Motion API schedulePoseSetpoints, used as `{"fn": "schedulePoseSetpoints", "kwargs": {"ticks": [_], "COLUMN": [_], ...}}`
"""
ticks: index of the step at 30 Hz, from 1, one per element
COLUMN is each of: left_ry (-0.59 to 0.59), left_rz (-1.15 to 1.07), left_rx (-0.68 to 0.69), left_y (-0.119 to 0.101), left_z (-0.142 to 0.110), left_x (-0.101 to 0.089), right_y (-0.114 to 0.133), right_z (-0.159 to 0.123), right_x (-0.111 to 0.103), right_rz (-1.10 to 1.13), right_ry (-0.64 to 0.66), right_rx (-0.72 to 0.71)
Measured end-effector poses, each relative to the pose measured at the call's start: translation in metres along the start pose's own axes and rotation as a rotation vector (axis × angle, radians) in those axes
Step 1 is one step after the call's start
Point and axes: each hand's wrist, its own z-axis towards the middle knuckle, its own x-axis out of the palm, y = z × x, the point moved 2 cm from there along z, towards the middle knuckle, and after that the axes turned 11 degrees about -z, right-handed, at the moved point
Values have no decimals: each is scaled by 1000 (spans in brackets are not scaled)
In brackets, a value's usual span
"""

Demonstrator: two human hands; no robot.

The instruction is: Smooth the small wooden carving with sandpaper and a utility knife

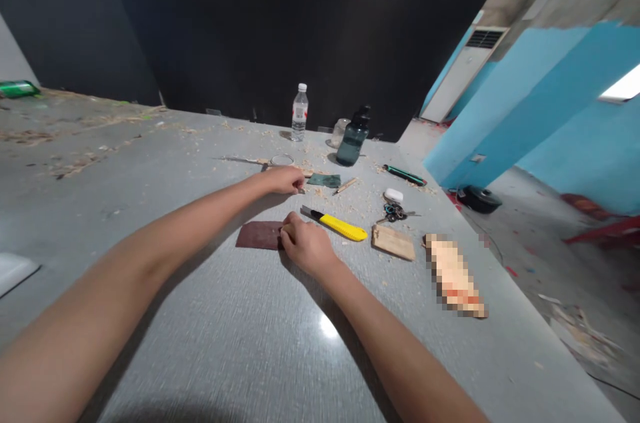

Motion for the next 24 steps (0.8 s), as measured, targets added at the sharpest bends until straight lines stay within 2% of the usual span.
{"fn": "schedulePoseSetpoints", "kwargs": {"ticks": [4, 8, 11, 16, 20, 24], "left_ry": [-108, -116, -116, -106, -51, 48], "left_rz": [41, 4, -70, -168, -206, -222], "left_rx": [-79, -47, 31, 119, 85, -14], "left_y": [3, -13, -40, -108, -154, -172], "left_z": [-3, -7, -6, 11, 36, 60], "left_x": [-7, -9, -11, -4, 17, 37], "right_y": [0, 1, 1, 0, -3, -5], "right_z": [0, -1, 0, 3, 5, 6], "right_x": [-3, -4, -3, 2, 8, 14], "right_rz": [5, 11, 16, 17, 6, 18], "right_ry": [10, 14, 9, -6, -21, -77], "right_rx": [-4, -12, -10, -20, -39, -59]}}
